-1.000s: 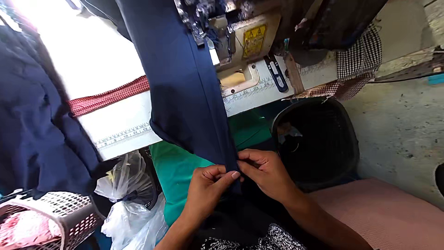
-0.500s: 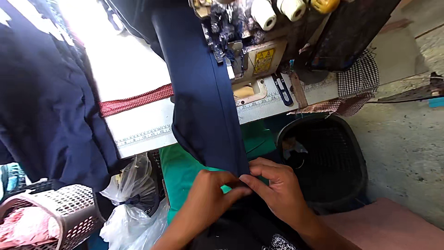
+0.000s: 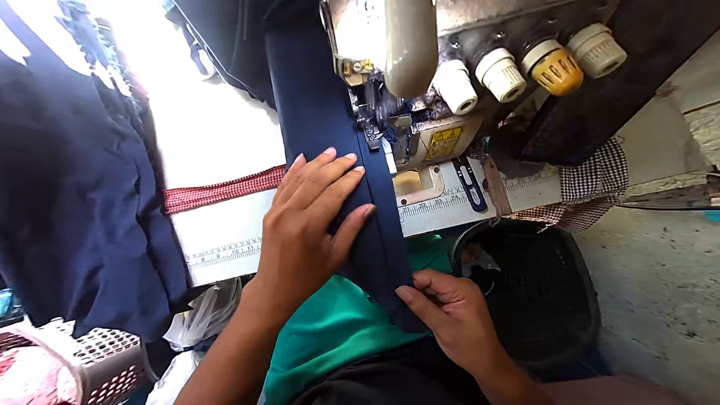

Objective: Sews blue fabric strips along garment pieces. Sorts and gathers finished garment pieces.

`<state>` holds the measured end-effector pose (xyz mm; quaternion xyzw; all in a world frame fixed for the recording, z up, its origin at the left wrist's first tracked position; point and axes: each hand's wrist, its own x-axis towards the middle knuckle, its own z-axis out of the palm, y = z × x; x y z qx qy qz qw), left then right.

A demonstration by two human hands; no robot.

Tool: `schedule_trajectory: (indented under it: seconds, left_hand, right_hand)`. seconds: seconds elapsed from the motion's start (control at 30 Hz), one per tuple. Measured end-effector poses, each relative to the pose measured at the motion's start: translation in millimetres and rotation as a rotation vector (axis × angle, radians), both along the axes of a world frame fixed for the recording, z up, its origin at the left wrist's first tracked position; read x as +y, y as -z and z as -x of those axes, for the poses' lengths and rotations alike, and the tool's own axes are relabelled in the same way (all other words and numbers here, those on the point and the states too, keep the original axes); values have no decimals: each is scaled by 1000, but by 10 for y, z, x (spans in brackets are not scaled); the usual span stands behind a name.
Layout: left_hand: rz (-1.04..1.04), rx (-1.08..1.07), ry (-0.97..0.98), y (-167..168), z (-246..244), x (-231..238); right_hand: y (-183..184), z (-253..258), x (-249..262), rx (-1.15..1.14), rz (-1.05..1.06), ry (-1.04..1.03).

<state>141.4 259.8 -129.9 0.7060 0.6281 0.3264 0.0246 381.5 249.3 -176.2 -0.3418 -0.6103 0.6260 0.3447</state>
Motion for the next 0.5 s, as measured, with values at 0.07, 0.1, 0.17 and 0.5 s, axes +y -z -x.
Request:
schedule_trajectory:
  seconds: [0.07,0.1,0.17,0.5]
  left_hand:
    - [24,-4,14,-32,92,97]
    - [39,-6,23,-53,138,146]
    - [68,-11,39,-94,227,255]
    - [-43,-36,91,-178,555,748]
  right_hand:
    - [-27,67,109,-7,-19,2]
    - [-40,102,167,-10,-27,2]
    - [-57,174,286,-14,-44,4]
    - [-111,503,707,-85,-149,66]
